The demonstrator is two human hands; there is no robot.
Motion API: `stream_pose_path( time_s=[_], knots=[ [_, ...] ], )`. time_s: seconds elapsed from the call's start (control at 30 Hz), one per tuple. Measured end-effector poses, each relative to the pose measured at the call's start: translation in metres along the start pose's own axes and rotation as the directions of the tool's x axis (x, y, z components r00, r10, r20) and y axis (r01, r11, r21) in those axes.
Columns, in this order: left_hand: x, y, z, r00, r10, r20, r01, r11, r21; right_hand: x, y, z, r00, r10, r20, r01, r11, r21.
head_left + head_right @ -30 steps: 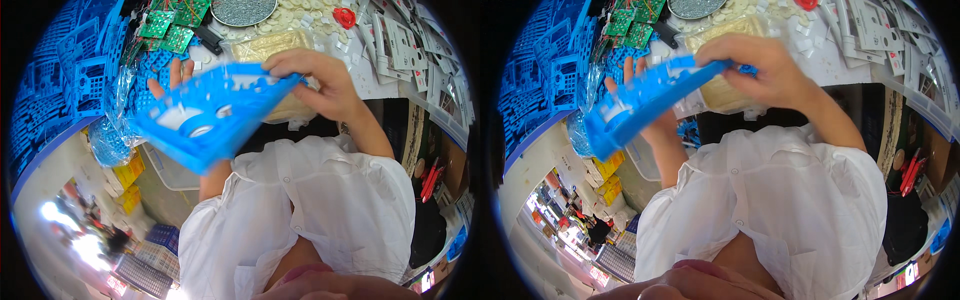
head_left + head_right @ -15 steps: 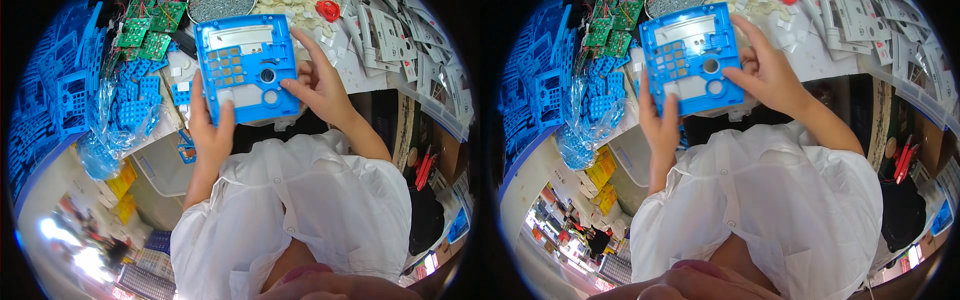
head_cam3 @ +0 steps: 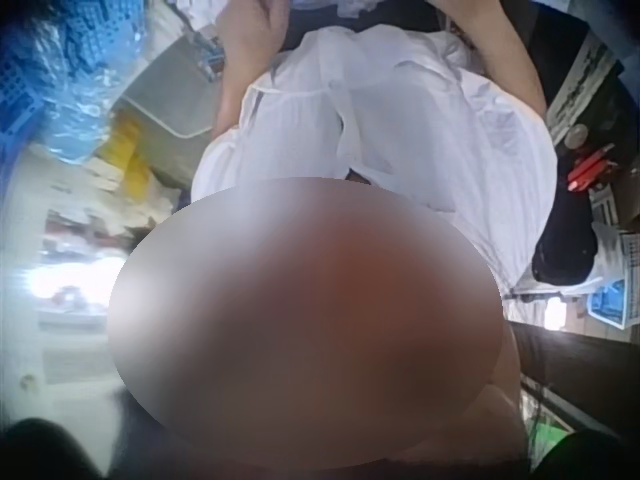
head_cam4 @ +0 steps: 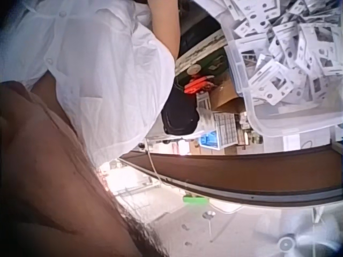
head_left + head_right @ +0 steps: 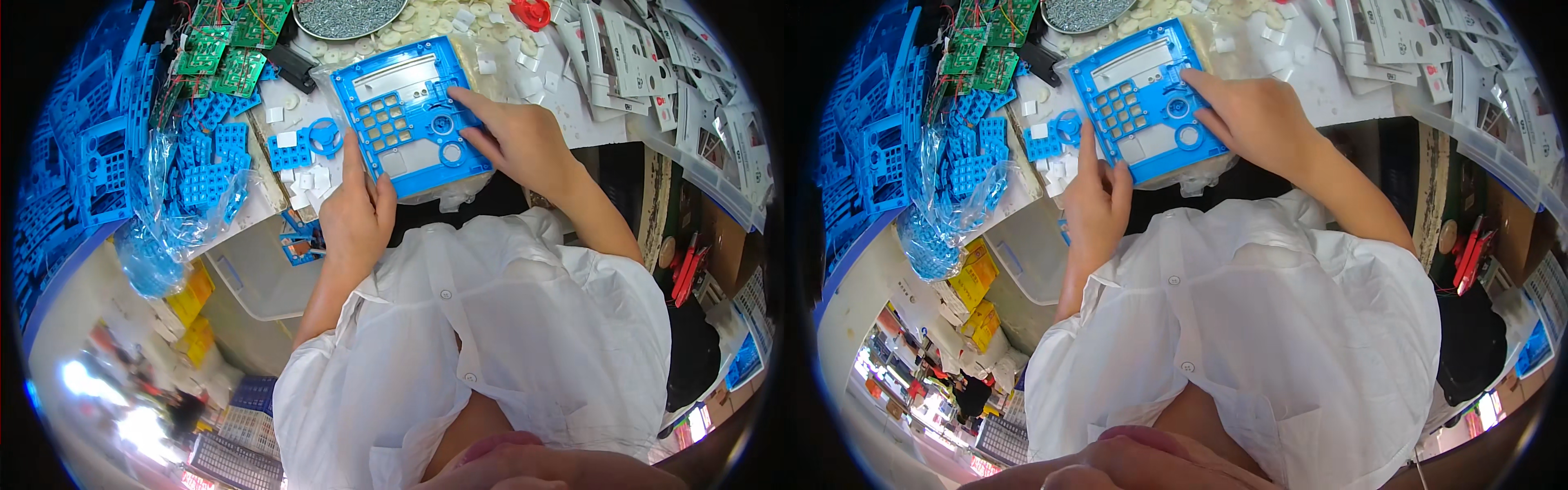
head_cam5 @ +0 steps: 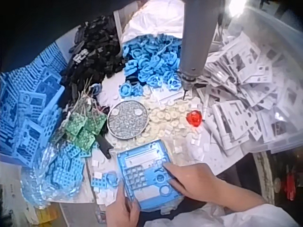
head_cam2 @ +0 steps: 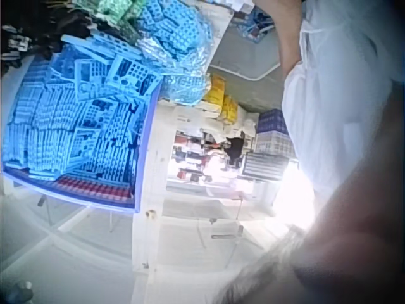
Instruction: Assemble and test blue toy electronic calculators by installing circuit boards and fastening components.
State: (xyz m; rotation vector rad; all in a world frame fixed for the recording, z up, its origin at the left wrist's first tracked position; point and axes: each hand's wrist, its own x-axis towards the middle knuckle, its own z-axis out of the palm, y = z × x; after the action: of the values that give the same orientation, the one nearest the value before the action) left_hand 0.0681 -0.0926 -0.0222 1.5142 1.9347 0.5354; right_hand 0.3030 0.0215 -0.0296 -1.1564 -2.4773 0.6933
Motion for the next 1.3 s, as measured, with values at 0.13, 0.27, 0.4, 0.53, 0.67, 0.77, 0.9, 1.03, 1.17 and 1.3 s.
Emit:
stream_pose_path(
  time_s=[0.13, 0.27, 0.4, 0.53, 0.67, 0.77, 0.9, 1.03, 1.17, 1.3],
  knots=[
    [0.011, 0.005, -0.005, 0.965, 0.219, -0.143, -0.192, 0.964, 0.182, 0.007, -0.002, -0.007, 0.993, 0.015, 0.12, -0.001, 0.993, -0.119],
    [0.017, 0.004, -0.005, 0.849, 0.486, 0.206, -0.528, 0.789, 0.315, 0.015, 0.001, -0.024, 0.98, -0.031, 0.196, 0.043, 0.997, -0.059],
    [0.018, 0.002, -0.006, 0.856, 0.469, 0.216, -0.515, 0.805, 0.295, 0.03, 0.048, -0.032, 0.995, 0.091, 0.035, -0.096, 0.98, 0.174],
    [0.017, 0.001, -0.002, 0.854, 0.491, 0.174, -0.52, 0.807, 0.278, 0.047, 0.079, -0.035, 0.944, 0.293, -0.151, -0.304, 0.952, -0.049],
    [0.017, 0.0, -0.001, 0.852, 0.497, 0.167, -0.524, 0.812, 0.257, 0.06, 0.083, -0.021, 0.952, 0.228, -0.207, -0.27, 0.939, -0.211],
    [0.018, -0.001, -0.001, 0.852, 0.499, 0.16, -0.523, 0.824, 0.219, 0.058, 0.088, -0.019, 0.956, 0.181, -0.231, -0.225, 0.958, -0.177],
    [0.018, 0.004, -0.007, 0.851, 0.512, 0.117, -0.525, 0.829, 0.191, 0.048, 0.063, -0.033, 0.92, 0.358, -0.158, -0.339, 0.931, 0.135],
    [0.026, 0.024, -0.009, 0.85, 0.515, -0.112, -0.523, 0.849, -0.068, 0.023, 0.013, -0.032, 0.963, 0.266, -0.037, -0.197, 0.792, 0.578],
    [0.03, 0.038, -0.005, 0.949, 0.313, -0.041, -0.302, 0.865, -0.401, 0.011, -0.03, -0.005, 0.978, 0.211, 0.005, -0.126, 0.566, 0.815],
    [0.034, 0.028, -0.005, 0.951, 0.307, 0.044, -0.266, 0.879, -0.396, 0.02, -0.033, -0.003, 0.959, -0.129, -0.254, 0.232, 0.872, 0.431]
  ],
)
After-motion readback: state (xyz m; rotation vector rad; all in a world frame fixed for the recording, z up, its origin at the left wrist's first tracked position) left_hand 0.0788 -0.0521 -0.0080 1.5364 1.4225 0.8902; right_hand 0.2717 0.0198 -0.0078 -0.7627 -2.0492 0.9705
